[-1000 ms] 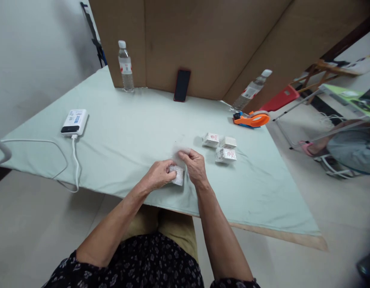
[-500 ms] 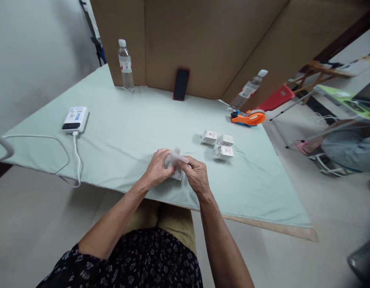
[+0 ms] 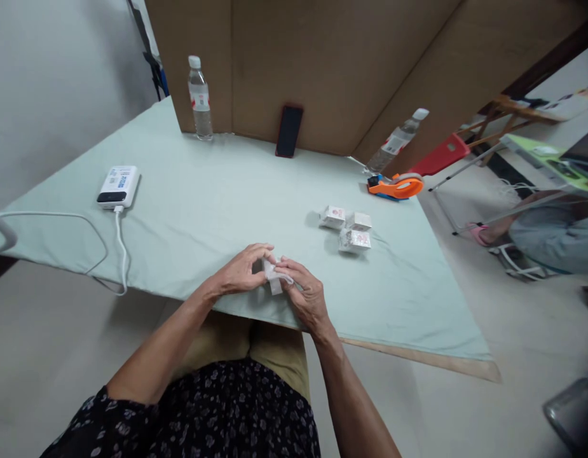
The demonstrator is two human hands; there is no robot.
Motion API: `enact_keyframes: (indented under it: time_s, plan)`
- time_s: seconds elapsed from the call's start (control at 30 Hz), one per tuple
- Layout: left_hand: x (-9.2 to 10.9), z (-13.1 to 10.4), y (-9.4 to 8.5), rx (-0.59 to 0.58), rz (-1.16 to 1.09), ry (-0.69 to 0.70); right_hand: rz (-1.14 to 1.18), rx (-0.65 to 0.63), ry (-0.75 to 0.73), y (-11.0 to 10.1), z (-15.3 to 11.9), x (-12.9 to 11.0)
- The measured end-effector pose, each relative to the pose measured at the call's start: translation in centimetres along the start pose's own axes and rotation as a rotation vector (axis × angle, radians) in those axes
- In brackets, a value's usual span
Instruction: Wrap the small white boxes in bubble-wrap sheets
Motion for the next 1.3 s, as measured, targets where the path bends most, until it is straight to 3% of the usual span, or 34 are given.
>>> enact_keyframes:
  time_s: [0.1,0.2,0.3,0.4,0.5,0.67,0.77,0.87,0.97,1.17,1.3]
  plan:
    - [-0.4,-1.1,-0.3,-0.042,0.094,0.096,-0.024,-0.063,-0.075,-0.2,-0.1,0.1]
    - [-0.8,-1.5,0.4,0.046,0.112,0.146,-0.083,-0.124,-0.139,-0.1,-0.4,0.4]
    - [-0.8,-0.9,1.2,0.133,-0.021,0.129,-0.13,-0.106,-0.156,-0.1,-0.3,0.8]
    - [-0.4,0.3,1.2,0.183,-0.145,0.016,-0.071,-0.045,-0.11,-0.3,0.9,0.8]
    - [-0.1,1.4,0.7,0.153,-0.2,-0.199,0.084,0.002,0.064,-0.9,2.6,0.9]
    - [-0.4,2.1,0.1,0.165,-0.047,-0.409,0.345,-0.067,0.296,-0.6,3.8,1.7]
    - [-0.7,2.0,0.1,0.208,-0.05,-0.356,0.339,-0.035,0.315,-0.2,3.7,2.5]
    - [-1.0,1.9,0.6,0.175,-0.39,-0.251,0.371,0.006,0.351,0.1,3.6,3.3]
    - [-1.4,1.7,1.4,0.126,-0.691,-0.243,0.391,0.028,0.381,0.3,3.7,4.0]
    - [-1.5,1.8,2.0,0.157,-0.789,-0.229,0.333,0.104,0.347,0.1,3.8,4.3]
    - [-1.4,1.9,2.0,0.139,-0.804,-0.247,0.355,0.073,0.372,0.4,3.7,4.1]
Point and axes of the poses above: each hand's wrist, its own z-axis towards the middle knuckle, its own y-axis out of the palm, x = y × z, the point moved 3 cm from there along z, towards the middle knuckle, and after that the axes turned 13 degrees about z, right-handed, at the moved point
